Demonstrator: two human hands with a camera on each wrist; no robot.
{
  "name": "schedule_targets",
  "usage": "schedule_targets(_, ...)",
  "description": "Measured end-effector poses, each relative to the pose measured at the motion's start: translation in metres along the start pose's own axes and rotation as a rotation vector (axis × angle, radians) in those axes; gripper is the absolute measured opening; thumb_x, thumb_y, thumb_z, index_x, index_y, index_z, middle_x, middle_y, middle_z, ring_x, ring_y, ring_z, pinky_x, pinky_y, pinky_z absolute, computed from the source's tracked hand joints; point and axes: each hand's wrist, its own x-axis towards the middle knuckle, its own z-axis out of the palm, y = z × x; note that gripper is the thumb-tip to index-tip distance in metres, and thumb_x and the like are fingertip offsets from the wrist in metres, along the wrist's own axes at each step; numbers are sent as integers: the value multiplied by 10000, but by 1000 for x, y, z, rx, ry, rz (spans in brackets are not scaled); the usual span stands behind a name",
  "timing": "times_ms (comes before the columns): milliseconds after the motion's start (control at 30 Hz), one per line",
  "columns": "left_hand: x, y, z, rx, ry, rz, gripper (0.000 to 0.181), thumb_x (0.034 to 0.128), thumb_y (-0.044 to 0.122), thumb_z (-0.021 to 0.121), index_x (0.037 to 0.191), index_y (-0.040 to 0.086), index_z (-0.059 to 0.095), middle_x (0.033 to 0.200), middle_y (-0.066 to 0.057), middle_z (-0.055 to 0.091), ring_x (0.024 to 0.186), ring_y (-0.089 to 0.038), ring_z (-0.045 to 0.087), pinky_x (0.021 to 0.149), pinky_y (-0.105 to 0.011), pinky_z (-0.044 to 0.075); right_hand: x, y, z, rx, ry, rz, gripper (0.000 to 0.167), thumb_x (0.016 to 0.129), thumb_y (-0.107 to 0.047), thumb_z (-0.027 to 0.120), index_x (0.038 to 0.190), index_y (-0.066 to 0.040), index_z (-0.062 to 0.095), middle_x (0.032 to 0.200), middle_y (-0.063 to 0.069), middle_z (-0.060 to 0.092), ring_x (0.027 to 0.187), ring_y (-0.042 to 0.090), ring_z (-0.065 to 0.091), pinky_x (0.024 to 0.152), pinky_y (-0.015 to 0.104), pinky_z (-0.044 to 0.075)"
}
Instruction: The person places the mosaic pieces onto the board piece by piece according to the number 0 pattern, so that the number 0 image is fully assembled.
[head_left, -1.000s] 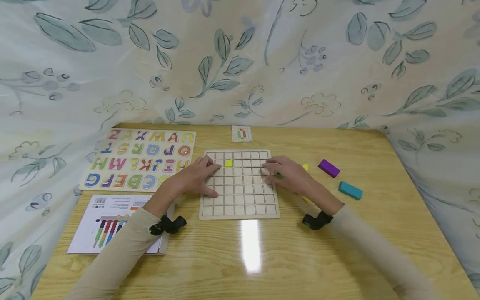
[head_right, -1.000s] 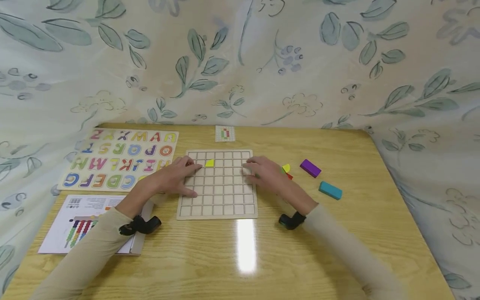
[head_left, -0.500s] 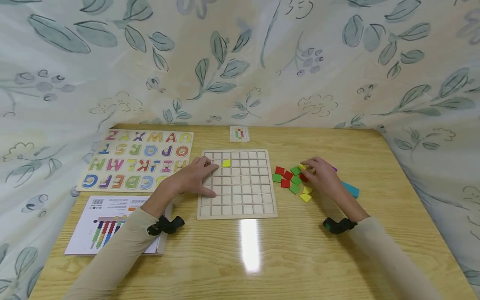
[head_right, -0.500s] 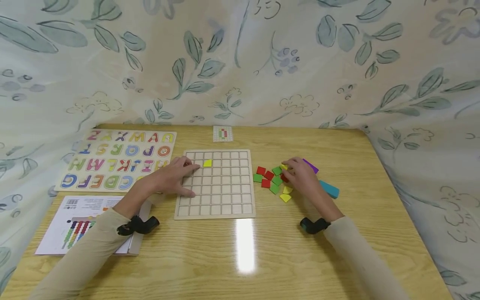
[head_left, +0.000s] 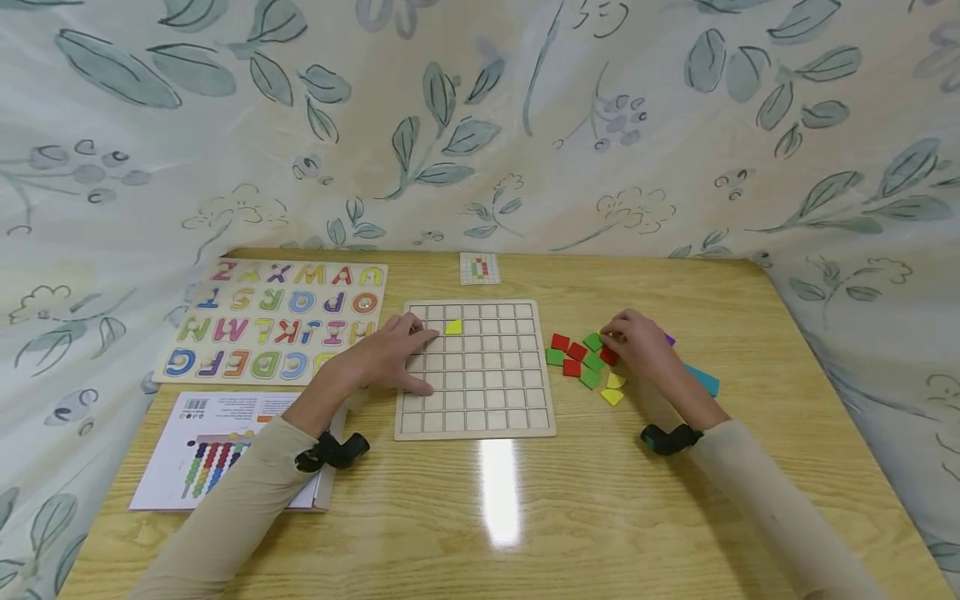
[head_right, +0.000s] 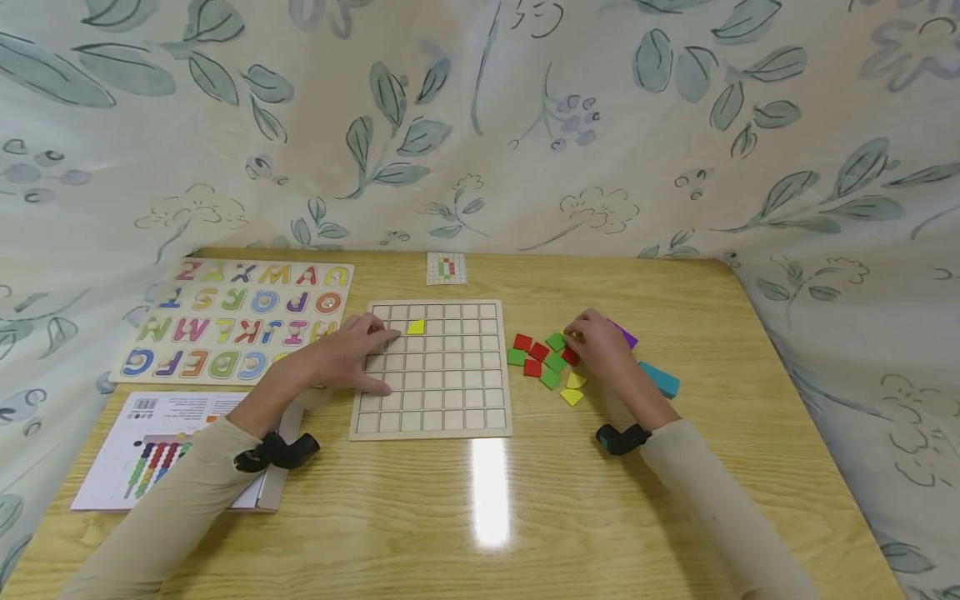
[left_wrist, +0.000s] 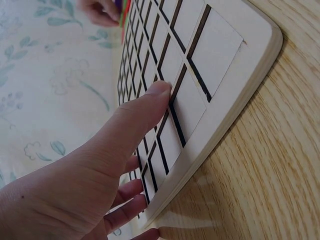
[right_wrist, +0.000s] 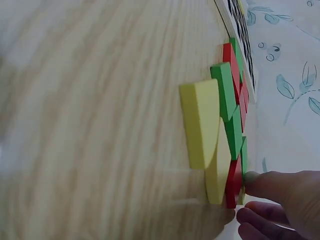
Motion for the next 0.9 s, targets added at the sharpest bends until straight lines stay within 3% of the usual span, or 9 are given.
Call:
schedule_targets(333, 0, -2, 3, -5, 0, 7, 875, 773, 517, 760, 1462, 103, 414, 1335, -144, 410, 1168, -287, 399, 944, -470, 451, 3, -1, -7, 33, -79, 44, 157, 900, -59, 652, 992, 45, 725, 940, 213, 621, 817, 327, 599, 689, 388, 503)
schedule_targets(767, -1, -1, 2, -5, 9, 7, 869, 776, 504, 763, 1465, 106, 413, 1329, -136, 408, 1158, -277, 397, 939, -457, 454, 15, -1, -6, -24, -59, 26, 99, 875, -88, 690, 880, 7, 714, 862, 189, 631, 769, 307, 593, 693, 432, 505)
schedule_targets(900, -1, 0, 1, -6, 2, -4, 882, 773, 507, 767, 1474, 115, 403, 1339, -127, 403, 1162, -269, 394, 947, -448, 454, 16, 1, -6, -18, -63, 30, 104, 882, -80, 676, 914, 15, 705, 859, 180, 615, 755, 283, 564, 682, 409, 477)
